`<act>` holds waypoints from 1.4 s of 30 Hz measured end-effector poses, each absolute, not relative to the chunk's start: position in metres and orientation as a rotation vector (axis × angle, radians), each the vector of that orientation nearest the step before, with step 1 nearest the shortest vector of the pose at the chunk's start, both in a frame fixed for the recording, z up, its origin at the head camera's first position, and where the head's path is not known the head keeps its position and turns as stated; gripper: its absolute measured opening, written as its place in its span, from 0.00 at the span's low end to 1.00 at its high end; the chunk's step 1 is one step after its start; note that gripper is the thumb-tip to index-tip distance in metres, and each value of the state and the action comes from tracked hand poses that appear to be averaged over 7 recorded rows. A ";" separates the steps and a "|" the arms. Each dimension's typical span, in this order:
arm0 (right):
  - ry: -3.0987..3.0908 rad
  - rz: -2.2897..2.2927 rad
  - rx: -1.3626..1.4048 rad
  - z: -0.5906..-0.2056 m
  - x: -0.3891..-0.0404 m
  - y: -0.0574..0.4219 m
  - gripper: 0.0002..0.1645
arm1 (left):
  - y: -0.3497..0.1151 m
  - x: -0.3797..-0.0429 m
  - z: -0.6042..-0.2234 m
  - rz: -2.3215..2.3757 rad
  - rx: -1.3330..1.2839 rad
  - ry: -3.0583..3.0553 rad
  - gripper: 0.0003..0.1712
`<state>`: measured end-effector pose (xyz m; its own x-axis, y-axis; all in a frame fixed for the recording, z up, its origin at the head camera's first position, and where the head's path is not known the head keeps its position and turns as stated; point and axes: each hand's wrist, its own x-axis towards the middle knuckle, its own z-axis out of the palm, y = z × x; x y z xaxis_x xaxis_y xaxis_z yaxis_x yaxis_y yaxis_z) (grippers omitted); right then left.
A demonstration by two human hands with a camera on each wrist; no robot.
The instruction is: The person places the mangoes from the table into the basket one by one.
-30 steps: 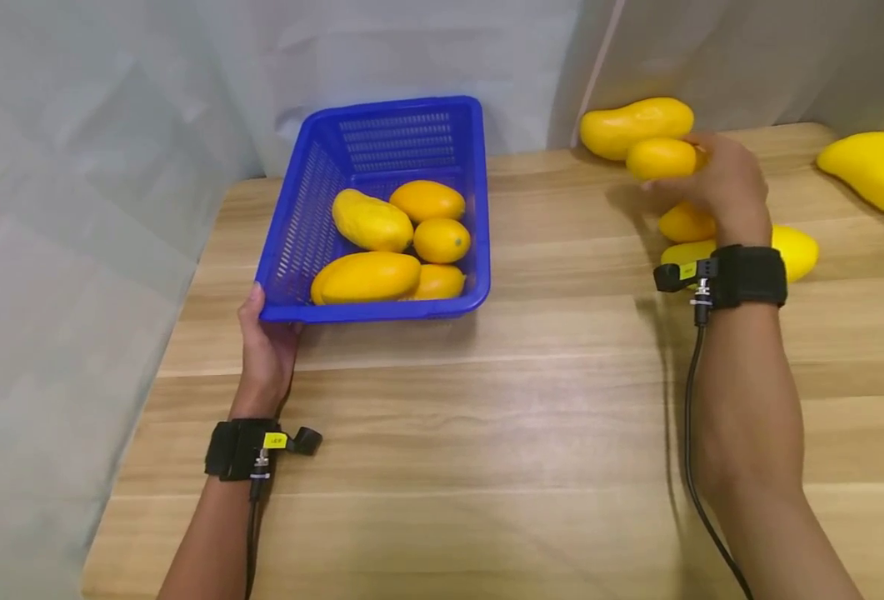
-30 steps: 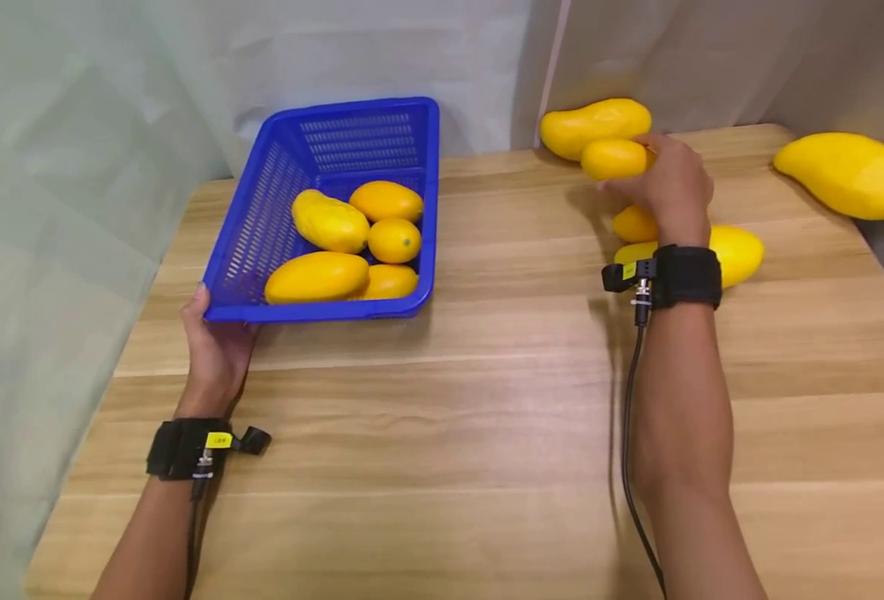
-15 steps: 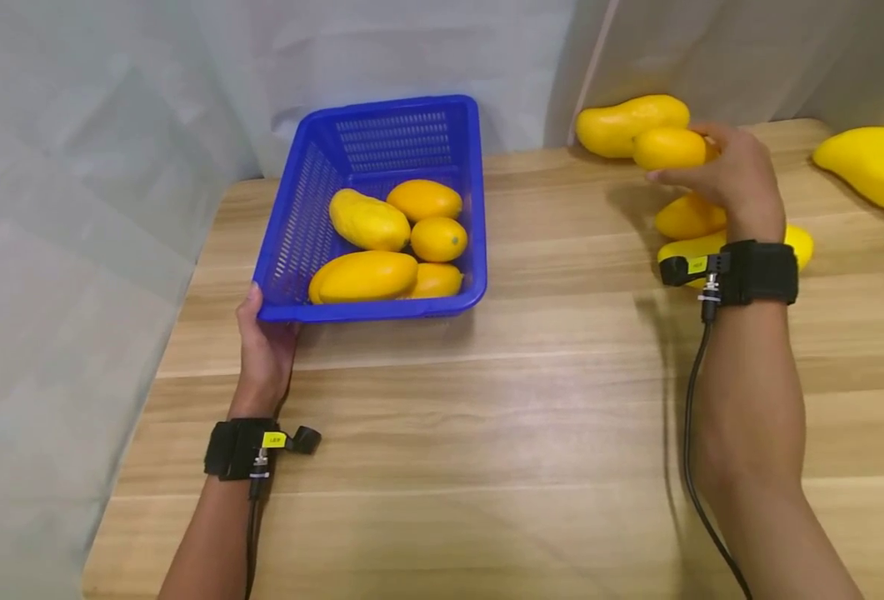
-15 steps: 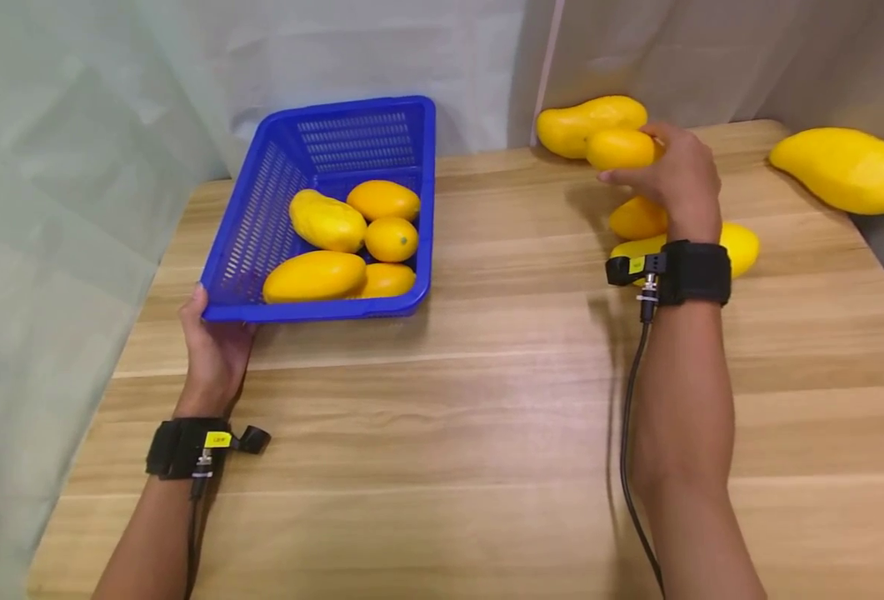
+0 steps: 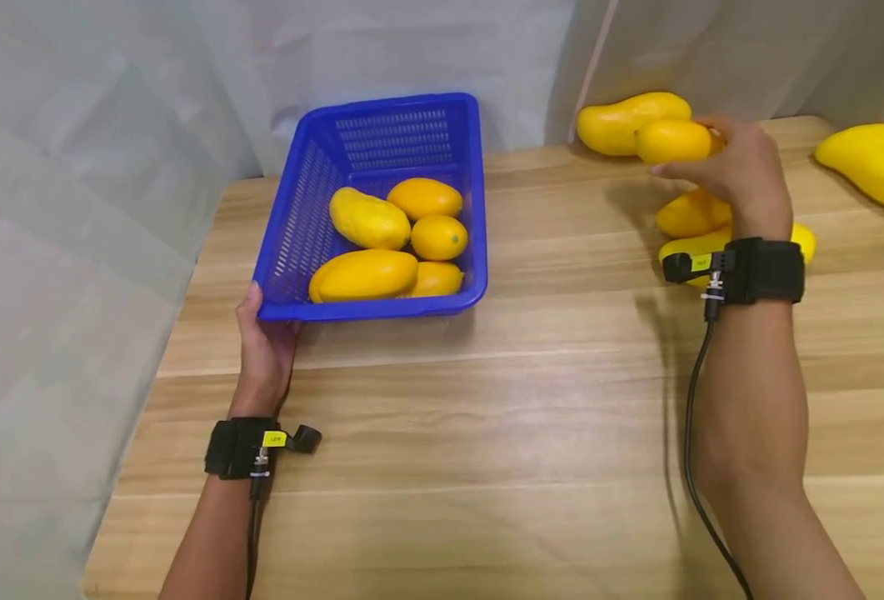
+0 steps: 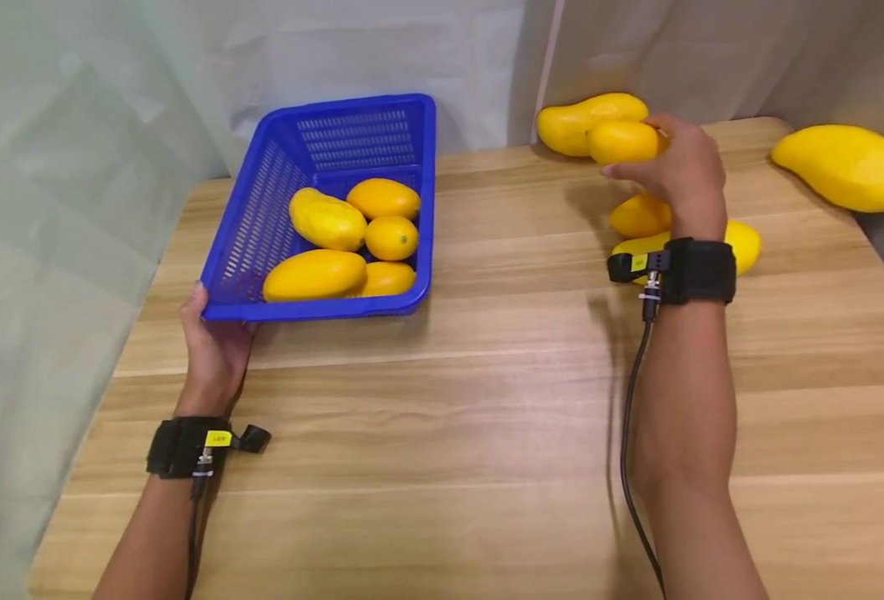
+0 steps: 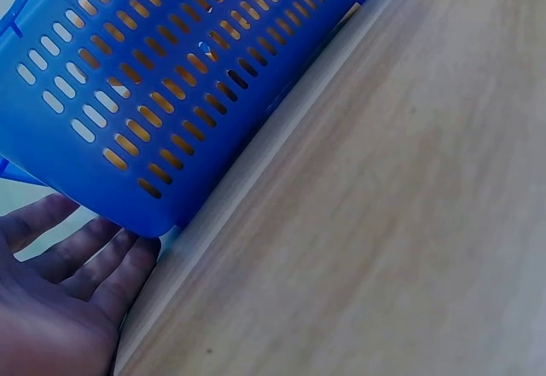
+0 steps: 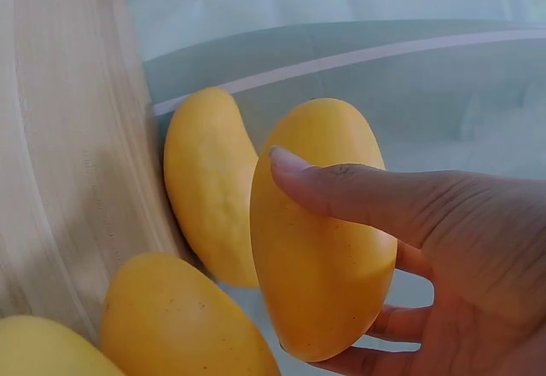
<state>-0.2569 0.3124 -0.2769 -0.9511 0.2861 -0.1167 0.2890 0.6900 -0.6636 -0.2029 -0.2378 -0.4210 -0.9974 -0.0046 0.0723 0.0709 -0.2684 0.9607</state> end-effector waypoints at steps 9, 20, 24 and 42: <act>2.884 -1.126 0.518 -0.276 -0.252 0.313 0.55 | -0.237 -0.206 -0.419 -2.457 -0.104 -1.910 0.37; 2.854 -1.136 0.530 -0.274 -0.252 0.311 0.58 | -0.238 -0.204 -0.421 -2.467 -0.104 -1.873 0.37; 2.863 -1.123 0.513 -0.274 -0.252 0.311 0.57 | -0.237 -0.205 -0.421 -2.471 -0.105 -1.874 0.37; 2.907 -1.074 0.477 -0.267 -0.255 0.306 0.58 | -0.238 -0.204 -0.422 -2.464 -0.069 -1.876 0.37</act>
